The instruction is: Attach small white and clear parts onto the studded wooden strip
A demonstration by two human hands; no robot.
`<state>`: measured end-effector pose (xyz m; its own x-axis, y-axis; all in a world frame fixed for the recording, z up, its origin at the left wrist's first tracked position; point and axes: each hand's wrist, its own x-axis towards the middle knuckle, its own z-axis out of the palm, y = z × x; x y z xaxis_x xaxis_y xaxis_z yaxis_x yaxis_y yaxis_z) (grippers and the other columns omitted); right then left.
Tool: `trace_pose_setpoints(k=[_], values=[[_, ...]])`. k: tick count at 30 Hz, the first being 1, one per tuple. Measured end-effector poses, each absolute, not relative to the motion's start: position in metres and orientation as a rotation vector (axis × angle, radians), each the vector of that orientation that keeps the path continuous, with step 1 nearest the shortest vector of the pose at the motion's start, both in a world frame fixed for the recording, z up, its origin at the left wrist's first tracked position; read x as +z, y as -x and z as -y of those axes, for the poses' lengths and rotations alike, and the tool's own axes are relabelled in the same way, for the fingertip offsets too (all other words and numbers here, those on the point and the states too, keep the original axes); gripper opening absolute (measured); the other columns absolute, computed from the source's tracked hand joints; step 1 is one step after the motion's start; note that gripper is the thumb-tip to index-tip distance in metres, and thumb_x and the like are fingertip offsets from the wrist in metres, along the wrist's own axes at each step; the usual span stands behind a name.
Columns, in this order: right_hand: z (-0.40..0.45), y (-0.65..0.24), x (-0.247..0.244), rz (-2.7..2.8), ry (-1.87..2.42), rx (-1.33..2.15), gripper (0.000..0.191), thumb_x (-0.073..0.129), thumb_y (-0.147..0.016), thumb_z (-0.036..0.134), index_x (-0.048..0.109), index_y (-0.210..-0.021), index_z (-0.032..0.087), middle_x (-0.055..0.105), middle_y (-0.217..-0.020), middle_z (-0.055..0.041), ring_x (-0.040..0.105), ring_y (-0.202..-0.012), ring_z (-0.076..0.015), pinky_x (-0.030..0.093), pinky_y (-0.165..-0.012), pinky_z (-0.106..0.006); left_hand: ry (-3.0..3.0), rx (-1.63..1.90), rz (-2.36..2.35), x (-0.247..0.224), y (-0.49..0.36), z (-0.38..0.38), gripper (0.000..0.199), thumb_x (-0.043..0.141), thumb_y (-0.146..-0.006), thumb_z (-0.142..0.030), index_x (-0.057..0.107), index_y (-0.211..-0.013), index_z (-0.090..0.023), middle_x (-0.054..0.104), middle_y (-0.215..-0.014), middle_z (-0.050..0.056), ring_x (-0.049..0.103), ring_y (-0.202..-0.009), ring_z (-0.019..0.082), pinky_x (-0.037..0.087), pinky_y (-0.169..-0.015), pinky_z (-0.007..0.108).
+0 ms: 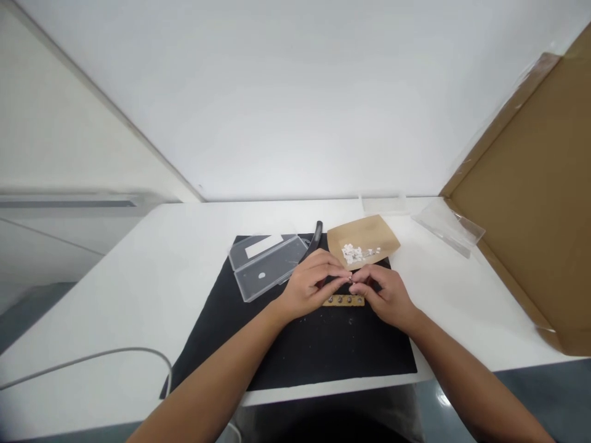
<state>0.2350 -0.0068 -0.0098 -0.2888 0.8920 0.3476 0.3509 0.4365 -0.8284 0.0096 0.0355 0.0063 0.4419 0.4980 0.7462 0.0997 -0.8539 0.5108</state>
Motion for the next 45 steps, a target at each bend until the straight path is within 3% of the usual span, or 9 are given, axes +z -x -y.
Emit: trace_pose_setpoints(k=[12, 28, 45], values=[[0.011, -0.230, -0.007, 1.907, 1.006, 0.935, 0.029, 0.052, -0.109, 0.036, 0.059, -0.083, 0.023, 0.064, -0.076, 0.0017, 0.060, -0.070, -0.0140, 0.045, -0.071, -0.027, -2.217, 1.308, -0.511, 0.002, -0.009, -0.036, 0.015, 0.064, -0.101, -0.016, 0.076, -0.110, -0.018, 0.075, -0.095, 0.008, 0.067, -0.091, 0.018, 0.055, -0.083, 0.033], [0.016, -0.228, -0.001, 1.660, 0.956, 1.309, 0.039, 0.046, -0.111, 0.047, 0.060, -0.085, 0.022, 0.062, -0.071, 0.0015, 0.056, -0.066, -0.0133, 0.047, -0.067, -0.027, -1.861, 1.150, -0.548, 0.000, -0.011, -0.029, 0.016, 0.070, -0.098, -0.027, 0.080, -0.100, -0.015, 0.071, -0.090, 0.010, 0.064, -0.074, 0.012, 0.045, -0.051, 0.016], [0.015, -0.231, 0.000, 1.970, 1.020, 0.929, 0.035, 0.050, -0.110, 0.039, 0.056, -0.079, 0.023, 0.061, -0.072, 0.0018, 0.057, -0.068, -0.0137, 0.044, -0.070, -0.027, -1.895, 1.097, -0.568, 0.002, -0.011, -0.030, 0.020, 0.066, -0.100, -0.031, 0.076, -0.095, -0.014, 0.069, -0.089, 0.009, 0.061, -0.069, 0.011, 0.043, -0.047, 0.016]])
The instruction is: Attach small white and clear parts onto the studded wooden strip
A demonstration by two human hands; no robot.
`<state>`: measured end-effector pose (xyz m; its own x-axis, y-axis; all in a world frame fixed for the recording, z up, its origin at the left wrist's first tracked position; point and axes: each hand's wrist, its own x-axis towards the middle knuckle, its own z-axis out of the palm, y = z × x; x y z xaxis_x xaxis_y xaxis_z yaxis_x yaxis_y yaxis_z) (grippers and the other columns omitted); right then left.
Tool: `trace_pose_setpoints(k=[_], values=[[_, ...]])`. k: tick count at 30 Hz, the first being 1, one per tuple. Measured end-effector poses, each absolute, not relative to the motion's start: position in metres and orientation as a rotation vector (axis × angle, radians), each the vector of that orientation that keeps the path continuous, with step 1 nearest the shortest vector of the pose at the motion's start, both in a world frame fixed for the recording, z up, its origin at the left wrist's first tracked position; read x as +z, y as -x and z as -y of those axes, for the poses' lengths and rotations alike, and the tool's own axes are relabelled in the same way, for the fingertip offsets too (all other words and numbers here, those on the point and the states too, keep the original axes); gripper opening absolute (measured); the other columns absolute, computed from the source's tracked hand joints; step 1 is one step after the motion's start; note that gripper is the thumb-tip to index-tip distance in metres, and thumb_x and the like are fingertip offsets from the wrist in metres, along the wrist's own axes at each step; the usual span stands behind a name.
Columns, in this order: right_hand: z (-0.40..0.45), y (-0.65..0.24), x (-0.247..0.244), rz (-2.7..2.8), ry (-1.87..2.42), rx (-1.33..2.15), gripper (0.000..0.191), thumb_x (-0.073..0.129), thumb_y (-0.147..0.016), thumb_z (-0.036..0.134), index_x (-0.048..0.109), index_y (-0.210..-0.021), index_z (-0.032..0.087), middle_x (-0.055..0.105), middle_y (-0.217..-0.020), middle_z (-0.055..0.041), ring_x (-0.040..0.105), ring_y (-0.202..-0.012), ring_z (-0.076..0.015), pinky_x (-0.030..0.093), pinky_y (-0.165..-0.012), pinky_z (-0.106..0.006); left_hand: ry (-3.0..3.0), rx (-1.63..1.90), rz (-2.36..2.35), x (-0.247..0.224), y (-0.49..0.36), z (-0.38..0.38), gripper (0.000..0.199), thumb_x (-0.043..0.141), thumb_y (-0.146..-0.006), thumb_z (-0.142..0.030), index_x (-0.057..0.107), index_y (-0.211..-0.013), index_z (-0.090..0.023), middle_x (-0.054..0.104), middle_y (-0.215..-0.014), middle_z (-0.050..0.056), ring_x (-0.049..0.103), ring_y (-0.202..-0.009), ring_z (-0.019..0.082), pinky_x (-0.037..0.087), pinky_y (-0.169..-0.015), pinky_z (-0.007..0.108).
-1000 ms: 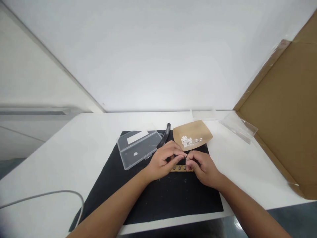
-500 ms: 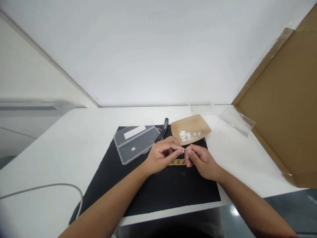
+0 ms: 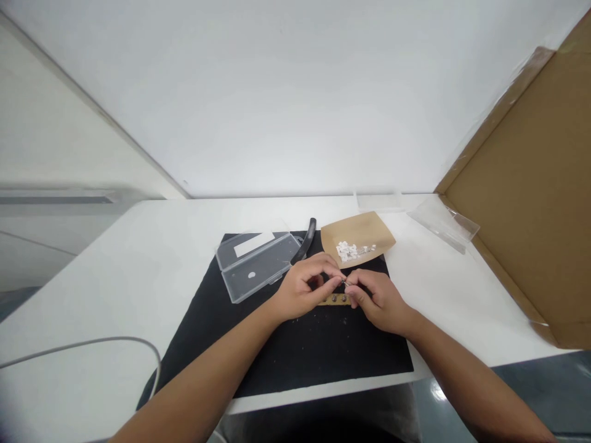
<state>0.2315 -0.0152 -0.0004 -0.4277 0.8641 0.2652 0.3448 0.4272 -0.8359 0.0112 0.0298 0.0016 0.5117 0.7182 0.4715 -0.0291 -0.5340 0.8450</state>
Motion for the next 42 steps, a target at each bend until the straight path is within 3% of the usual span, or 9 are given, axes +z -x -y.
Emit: trace_pose_setpoints(k=[20, 30, 42], values=[[0.009, -0.237, -0.005, 2.186, 0.949, 0.547, 0.016, 0.056, -0.108, 0.034, 0.064, -0.097, 0.025, 0.069, -0.079, -0.0003, 0.063, -0.073, -0.0174, 0.045, -0.070, -0.031, -1.756, 1.041, -0.569, 0.000, -0.013, -0.029, 0.017, 0.071, -0.093, -0.029, 0.074, -0.086, -0.013, 0.065, -0.082, 0.006, 0.054, -0.060, 0.007, 0.037, -0.043, 0.013], [0.010, -0.236, -0.001, 2.112, 0.993, 0.515, 0.021, 0.055, -0.108, 0.037, 0.065, -0.095, 0.025, 0.071, -0.081, -0.0009, 0.065, -0.072, -0.0170, 0.046, -0.070, -0.030, -1.797, 1.127, -0.545, 0.001, -0.015, -0.025, 0.018, 0.071, -0.097, -0.031, 0.077, -0.103, -0.015, 0.065, -0.090, 0.007, 0.061, -0.066, 0.009, 0.038, -0.042, 0.013], [0.007, -0.236, -0.006, 2.162, 0.927, 0.476, 0.021, 0.058, -0.107, 0.038, 0.064, -0.092, 0.024, 0.070, -0.078, -0.0005, 0.063, -0.069, -0.0163, 0.045, -0.067, -0.030, -1.911, 0.988, -0.517, 0.009, -0.009, -0.030, 0.021, 0.067, -0.101, -0.034, 0.074, -0.096, -0.015, 0.064, -0.088, 0.006, 0.059, -0.066, 0.009, 0.046, -0.055, 0.019]])
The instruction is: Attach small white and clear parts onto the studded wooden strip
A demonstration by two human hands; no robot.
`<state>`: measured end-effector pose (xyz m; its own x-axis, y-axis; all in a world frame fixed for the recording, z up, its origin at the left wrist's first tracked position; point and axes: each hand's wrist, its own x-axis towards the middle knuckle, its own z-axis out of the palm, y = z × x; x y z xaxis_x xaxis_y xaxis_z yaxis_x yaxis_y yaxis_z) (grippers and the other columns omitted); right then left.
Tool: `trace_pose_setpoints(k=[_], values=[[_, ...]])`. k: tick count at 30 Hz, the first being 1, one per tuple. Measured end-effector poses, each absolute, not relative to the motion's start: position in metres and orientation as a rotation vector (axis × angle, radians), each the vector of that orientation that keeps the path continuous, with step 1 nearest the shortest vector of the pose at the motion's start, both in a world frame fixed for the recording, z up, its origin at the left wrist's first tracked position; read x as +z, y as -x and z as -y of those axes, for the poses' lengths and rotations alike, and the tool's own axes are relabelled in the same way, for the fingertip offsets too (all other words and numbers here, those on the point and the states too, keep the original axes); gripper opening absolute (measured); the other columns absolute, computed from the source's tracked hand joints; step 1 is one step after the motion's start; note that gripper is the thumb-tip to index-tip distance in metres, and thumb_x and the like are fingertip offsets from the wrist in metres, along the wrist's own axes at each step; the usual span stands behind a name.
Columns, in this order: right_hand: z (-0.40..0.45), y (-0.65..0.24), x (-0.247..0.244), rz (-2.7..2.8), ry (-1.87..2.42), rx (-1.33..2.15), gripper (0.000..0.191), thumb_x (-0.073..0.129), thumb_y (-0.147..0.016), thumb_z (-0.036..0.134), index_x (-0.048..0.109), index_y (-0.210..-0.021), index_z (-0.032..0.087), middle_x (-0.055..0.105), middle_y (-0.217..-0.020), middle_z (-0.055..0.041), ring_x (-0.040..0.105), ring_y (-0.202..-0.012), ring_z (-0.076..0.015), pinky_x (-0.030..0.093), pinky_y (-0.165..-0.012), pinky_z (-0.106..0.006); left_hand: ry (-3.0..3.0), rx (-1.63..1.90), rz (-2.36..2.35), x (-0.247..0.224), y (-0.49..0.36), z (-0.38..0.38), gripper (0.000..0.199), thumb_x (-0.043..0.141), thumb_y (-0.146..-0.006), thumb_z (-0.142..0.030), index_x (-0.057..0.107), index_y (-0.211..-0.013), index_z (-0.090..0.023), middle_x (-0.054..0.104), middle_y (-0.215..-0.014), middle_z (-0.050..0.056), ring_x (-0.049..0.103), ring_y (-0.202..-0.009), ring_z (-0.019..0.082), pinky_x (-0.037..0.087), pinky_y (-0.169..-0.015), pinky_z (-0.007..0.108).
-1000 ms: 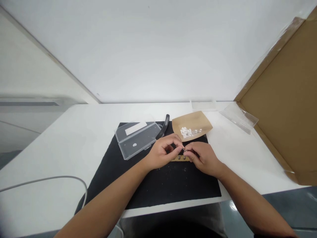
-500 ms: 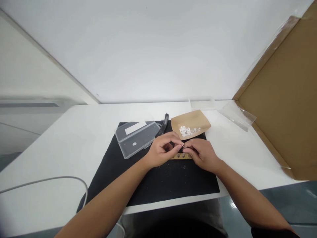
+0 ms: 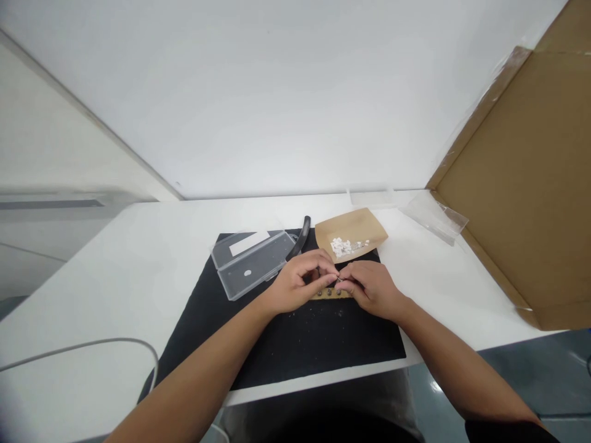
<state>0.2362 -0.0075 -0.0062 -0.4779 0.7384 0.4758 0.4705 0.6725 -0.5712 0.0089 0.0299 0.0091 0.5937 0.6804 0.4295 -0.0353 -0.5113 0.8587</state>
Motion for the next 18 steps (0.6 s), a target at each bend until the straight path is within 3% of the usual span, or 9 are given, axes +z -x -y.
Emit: trace_pose_setpoints(k=[11, 18], values=[[0.004, -0.235, -0.008, 2.164, 1.005, 0.404, 0.012, 0.056, -0.108, 0.032, 0.063, -0.104, 0.024, 0.068, -0.088, -0.0030, 0.063, -0.082, -0.0188, 0.046, -0.074, -0.031, -1.969, 1.057, -0.636, -0.006, -0.014, -0.031, 0.019, 0.064, -0.102, -0.034, 0.070, -0.100, -0.016, 0.063, -0.090, 0.005, 0.059, -0.070, 0.011, 0.047, -0.057, 0.020], [0.008, -0.231, -0.002, 2.081, 1.045, 0.629, 0.025, 0.045, -0.111, 0.032, 0.055, -0.090, 0.023, 0.060, -0.081, -0.0006, 0.056, -0.074, -0.0171, 0.042, -0.071, -0.031, -2.068, 1.267, -0.611, -0.006, -0.016, -0.030, 0.015, 0.069, -0.099, -0.027, 0.075, -0.109, -0.017, 0.062, -0.092, 0.005, 0.058, -0.069, 0.010, 0.048, -0.056, 0.020]])
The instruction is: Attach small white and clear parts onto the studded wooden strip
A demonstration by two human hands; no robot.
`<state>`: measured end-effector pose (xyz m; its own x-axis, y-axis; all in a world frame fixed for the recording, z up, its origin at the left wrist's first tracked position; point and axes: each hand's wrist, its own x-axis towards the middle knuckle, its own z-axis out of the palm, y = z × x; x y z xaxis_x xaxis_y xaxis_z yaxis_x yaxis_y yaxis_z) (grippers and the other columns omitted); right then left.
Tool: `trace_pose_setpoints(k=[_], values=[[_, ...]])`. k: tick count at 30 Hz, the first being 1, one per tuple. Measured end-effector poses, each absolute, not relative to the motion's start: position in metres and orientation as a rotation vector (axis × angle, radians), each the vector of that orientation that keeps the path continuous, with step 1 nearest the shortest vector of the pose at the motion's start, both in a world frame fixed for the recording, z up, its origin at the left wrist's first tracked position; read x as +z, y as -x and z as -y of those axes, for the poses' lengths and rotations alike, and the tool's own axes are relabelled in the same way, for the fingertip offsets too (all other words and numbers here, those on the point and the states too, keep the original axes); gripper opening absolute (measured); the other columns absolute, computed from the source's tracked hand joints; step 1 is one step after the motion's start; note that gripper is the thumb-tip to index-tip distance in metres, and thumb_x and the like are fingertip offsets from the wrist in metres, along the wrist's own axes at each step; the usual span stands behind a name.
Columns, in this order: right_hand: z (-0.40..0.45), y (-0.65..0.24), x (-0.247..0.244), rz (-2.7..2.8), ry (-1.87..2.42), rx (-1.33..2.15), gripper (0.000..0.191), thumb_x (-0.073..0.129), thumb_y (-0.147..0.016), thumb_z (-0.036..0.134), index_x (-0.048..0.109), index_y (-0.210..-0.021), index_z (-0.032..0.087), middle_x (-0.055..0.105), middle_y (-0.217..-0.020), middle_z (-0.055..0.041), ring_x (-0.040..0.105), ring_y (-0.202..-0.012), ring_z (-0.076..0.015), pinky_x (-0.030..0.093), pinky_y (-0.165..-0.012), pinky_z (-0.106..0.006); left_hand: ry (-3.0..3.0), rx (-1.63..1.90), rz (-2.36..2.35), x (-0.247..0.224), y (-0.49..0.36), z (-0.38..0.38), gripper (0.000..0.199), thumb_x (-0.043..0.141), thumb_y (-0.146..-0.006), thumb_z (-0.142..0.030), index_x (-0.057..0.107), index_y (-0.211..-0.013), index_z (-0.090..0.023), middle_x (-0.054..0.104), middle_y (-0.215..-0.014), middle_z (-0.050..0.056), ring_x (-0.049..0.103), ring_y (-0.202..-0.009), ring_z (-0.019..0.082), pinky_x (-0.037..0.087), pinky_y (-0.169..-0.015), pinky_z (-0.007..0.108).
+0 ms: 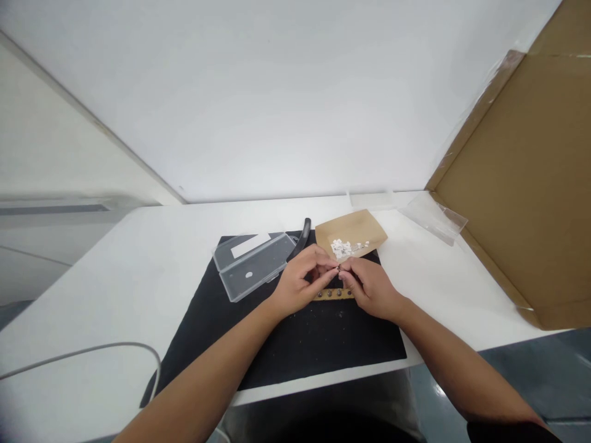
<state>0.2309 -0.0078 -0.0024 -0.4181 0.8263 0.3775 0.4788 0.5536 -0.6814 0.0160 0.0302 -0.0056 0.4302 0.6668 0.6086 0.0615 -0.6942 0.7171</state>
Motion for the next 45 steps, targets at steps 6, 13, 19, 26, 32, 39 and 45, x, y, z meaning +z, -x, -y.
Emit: trace_pose_setpoints(k=[6, 13, 19, 26, 32, 39, 45], values=[[0.012, -0.229, 0.002, 1.957, 1.016, 0.874, 0.037, 0.036, -0.114, 0.038, 0.053, -0.085, 0.023, 0.056, -0.076, 0.0009, 0.052, -0.069, -0.0158, 0.040, -0.071, -0.031, -2.120, 1.373, -0.539, -0.005, -0.016, -0.030, 0.013, 0.073, -0.096, -0.021, 0.076, -0.109, -0.018, 0.066, -0.096, 0.006, 0.057, -0.063, 0.007, 0.050, -0.056, 0.019], [0.014, -0.229, 0.006, 1.770, 0.955, 1.269, 0.045, 0.033, -0.114, 0.050, 0.048, -0.081, 0.023, 0.051, -0.068, 0.0033, 0.049, -0.068, -0.0154, 0.042, -0.073, -0.031, -2.278, 1.502, -0.415, -0.003, -0.018, -0.028, 0.019, 0.074, -0.094, -0.012, 0.074, -0.112, -0.019, 0.074, -0.102, 0.009, 0.069, -0.080, 0.013, 0.058, -0.066, 0.022], [0.013, -0.231, 0.005, 1.770, 0.965, 1.256, 0.047, 0.033, -0.114, 0.050, 0.050, -0.080, 0.023, 0.052, -0.067, 0.0033, 0.051, -0.067, -0.0149, 0.042, -0.072, -0.031, -2.334, 1.478, -0.394, -0.002, -0.019, -0.026, 0.017, 0.072, -0.095, -0.012, 0.073, -0.111, -0.017, 0.075, -0.096, 0.009, 0.073, -0.091, 0.017, 0.063, -0.080, 0.029], [0.012, -0.235, 0.002, 1.923, 0.940, 0.970, 0.030, 0.047, -0.112, 0.040, 0.059, -0.092, 0.023, 0.060, -0.079, 0.0005, 0.057, -0.072, -0.0154, 0.044, -0.071, -0.030, -2.234, 1.396, -0.578, -0.003, -0.020, -0.022, 0.009, 0.072, -0.097, -0.020, 0.075, -0.104, -0.016, 0.074, -0.097, 0.010, 0.070, -0.082, 0.015, 0.059, -0.071, 0.025], [0.008, -0.234, -0.001, 2.033, 0.919, 0.654, 0.023, 0.047, -0.111, 0.032, 0.063, -0.096, 0.023, 0.064, -0.081, -0.0012, 0.060, -0.074, -0.0166, 0.044, -0.070, -0.030, -2.157, 1.419, -0.574, -0.003, -0.021, -0.021, 0.010, 0.073, -0.097, -0.021, 0.077, -0.105, -0.016, 0.074, -0.096, 0.009, 0.069, -0.075, 0.013, 0.057, -0.067, 0.024], [0.013, -0.231, -0.005, 1.868, 1.015, 0.793, 0.030, 0.046, -0.111, 0.037, 0.060, -0.088, 0.023, 0.057, -0.071, 0.0020, 0.055, -0.064, -0.0146, 0.042, -0.064, -0.029, -2.103, 1.418, -0.528, -0.008, -0.023, -0.020, 0.017, 0.072, -0.095, -0.015, 0.078, -0.111, -0.016, 0.073, -0.099, 0.009, 0.061, -0.059, 0.006, 0.051, -0.055, 0.019], [0.017, -0.227, -0.004, 1.814, 1.087, 0.910, 0.039, 0.044, -0.112, 0.044, 0.056, -0.081, 0.023, 0.056, -0.066, 0.0032, 0.053, -0.061, -0.0140, 0.040, -0.063, -0.029, -2.072, 1.468, -0.552, -0.008, -0.024, -0.020, 0.016, 0.071, -0.094, -0.012, 0.079, -0.107, -0.015, 0.074, -0.094, 0.009, 0.062, -0.063, 0.008, 0.048, -0.052, 0.017]])
